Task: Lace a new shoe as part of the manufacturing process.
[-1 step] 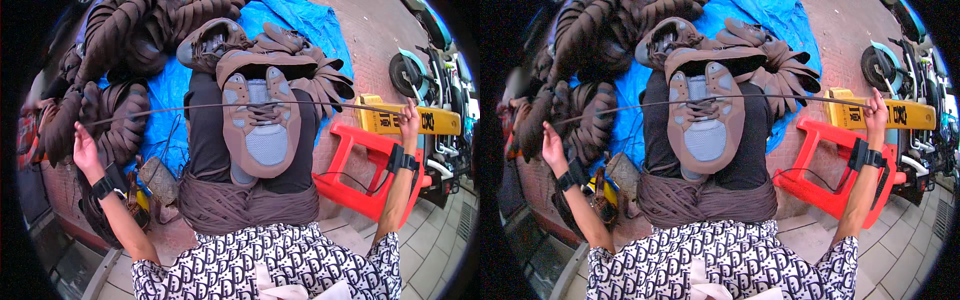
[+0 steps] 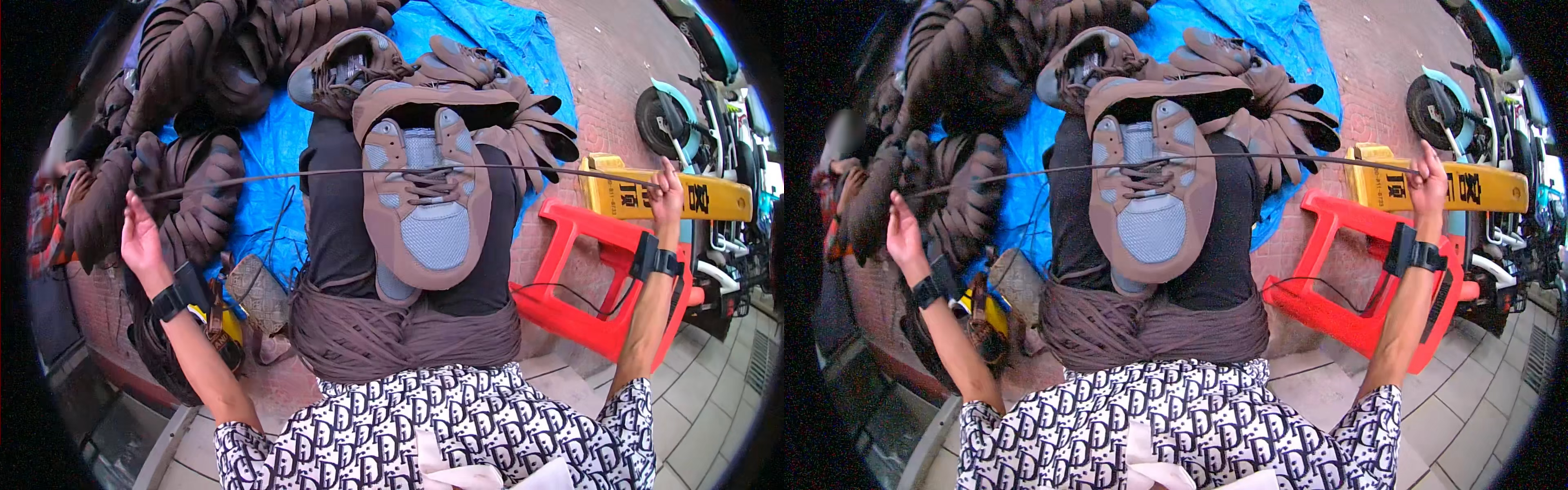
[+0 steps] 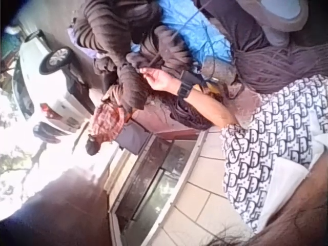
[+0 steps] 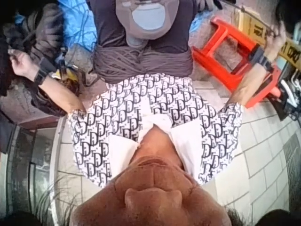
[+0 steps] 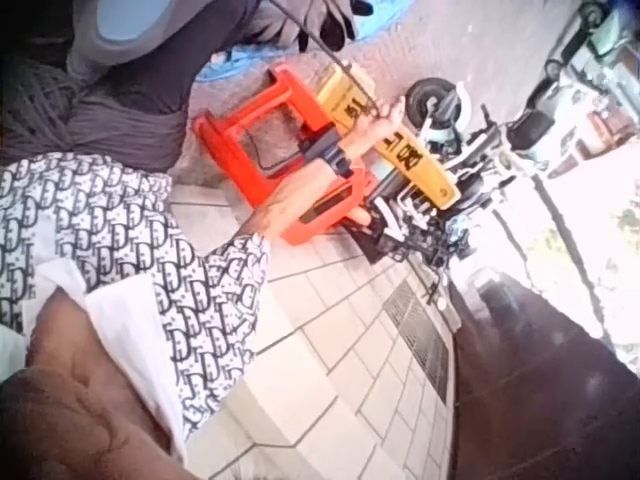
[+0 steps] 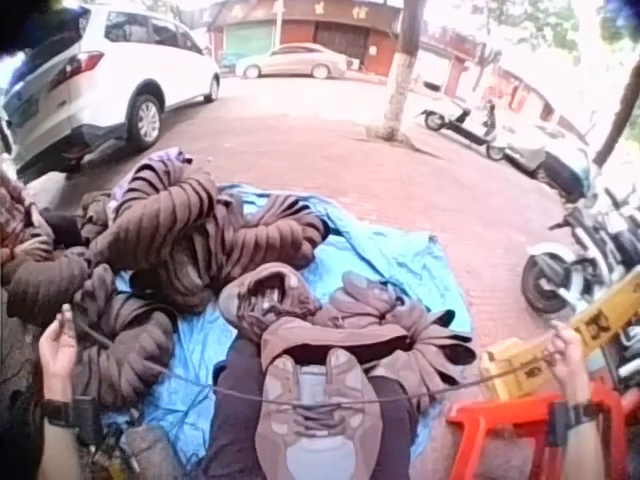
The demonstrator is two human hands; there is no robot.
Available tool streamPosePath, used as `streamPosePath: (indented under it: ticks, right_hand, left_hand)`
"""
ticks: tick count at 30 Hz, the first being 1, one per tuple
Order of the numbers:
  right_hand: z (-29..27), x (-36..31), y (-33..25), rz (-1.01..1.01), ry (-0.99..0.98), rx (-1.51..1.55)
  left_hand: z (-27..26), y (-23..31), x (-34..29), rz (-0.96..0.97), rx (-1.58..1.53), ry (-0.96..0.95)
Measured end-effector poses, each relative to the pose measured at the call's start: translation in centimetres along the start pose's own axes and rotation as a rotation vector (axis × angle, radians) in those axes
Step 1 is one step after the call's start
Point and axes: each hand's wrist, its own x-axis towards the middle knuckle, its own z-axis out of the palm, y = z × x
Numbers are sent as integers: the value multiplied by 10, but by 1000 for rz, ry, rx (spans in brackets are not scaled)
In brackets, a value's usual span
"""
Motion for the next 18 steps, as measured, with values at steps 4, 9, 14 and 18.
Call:
streamPosePath:
  ticks: [4, 9, 14, 18]
  right_hand:
    - [10, 12, 11, 53, -363, 52]
    - [61, -4, -12, -128, -504, 190]
    - [186, -73, -3, -173, -444, -668]
    - [279, -120, 55, -1161, -986, -979]
  left_hand:
    - [1, -29, 19, 79, 412, 176]
    - [59, -54, 40, 133, 936, 340]
    - [123, -146, 24, -92, 1126, 100]
    - [171, -222, 0, -324, 1207, -29]
